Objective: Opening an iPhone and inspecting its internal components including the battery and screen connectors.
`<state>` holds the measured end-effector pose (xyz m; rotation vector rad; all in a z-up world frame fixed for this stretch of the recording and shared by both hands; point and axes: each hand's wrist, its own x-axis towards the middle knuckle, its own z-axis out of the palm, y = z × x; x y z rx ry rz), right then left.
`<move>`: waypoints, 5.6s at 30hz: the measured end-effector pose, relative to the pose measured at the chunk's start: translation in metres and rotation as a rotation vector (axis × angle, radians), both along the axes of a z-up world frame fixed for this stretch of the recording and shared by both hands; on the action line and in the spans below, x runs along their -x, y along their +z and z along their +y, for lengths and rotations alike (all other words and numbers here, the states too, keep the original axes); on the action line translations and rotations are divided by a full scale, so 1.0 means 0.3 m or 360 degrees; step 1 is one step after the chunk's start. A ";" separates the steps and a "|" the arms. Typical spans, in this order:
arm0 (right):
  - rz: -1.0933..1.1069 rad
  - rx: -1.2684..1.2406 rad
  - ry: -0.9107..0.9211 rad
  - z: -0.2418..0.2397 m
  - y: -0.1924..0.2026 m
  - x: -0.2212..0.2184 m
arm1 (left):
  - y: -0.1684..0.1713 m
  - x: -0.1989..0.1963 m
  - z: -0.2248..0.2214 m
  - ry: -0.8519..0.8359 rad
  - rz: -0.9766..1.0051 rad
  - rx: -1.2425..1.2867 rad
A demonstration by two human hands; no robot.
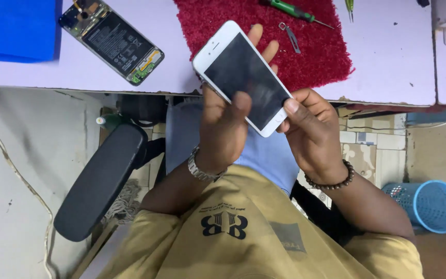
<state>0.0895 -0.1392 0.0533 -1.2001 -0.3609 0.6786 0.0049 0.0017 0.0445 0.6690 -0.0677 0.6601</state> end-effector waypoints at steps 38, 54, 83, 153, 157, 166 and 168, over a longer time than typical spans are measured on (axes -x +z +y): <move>-0.3070 0.0270 -0.0165 -0.062 0.050 -0.037 | -0.029 -0.086 -0.081 0.0468 -0.0499 0.0520; -0.3019 0.0192 -0.0089 0.004 0.071 -0.024 | -0.026 -0.129 -0.129 0.0557 -0.0524 0.0515; -0.3034 0.0493 -0.0255 -0.003 0.089 0.047 | -0.122 -0.156 -0.165 0.0222 -0.0725 0.0313; -0.2564 -0.0171 -0.0038 -0.088 0.065 -0.055 | -0.139 0.013 -0.063 0.0831 -0.0212 -0.0786; -0.2698 -0.0176 0.0014 -0.119 0.067 -0.079 | -0.057 0.041 -0.059 0.0395 0.0075 -0.0311; -0.2976 -0.0156 0.0171 -0.142 0.066 -0.102 | 0.038 0.065 -0.024 -0.0593 0.0230 0.0457; -0.3006 -0.0245 0.0092 -0.126 0.053 -0.109 | 0.055 0.067 -0.020 -0.0661 0.0150 0.0514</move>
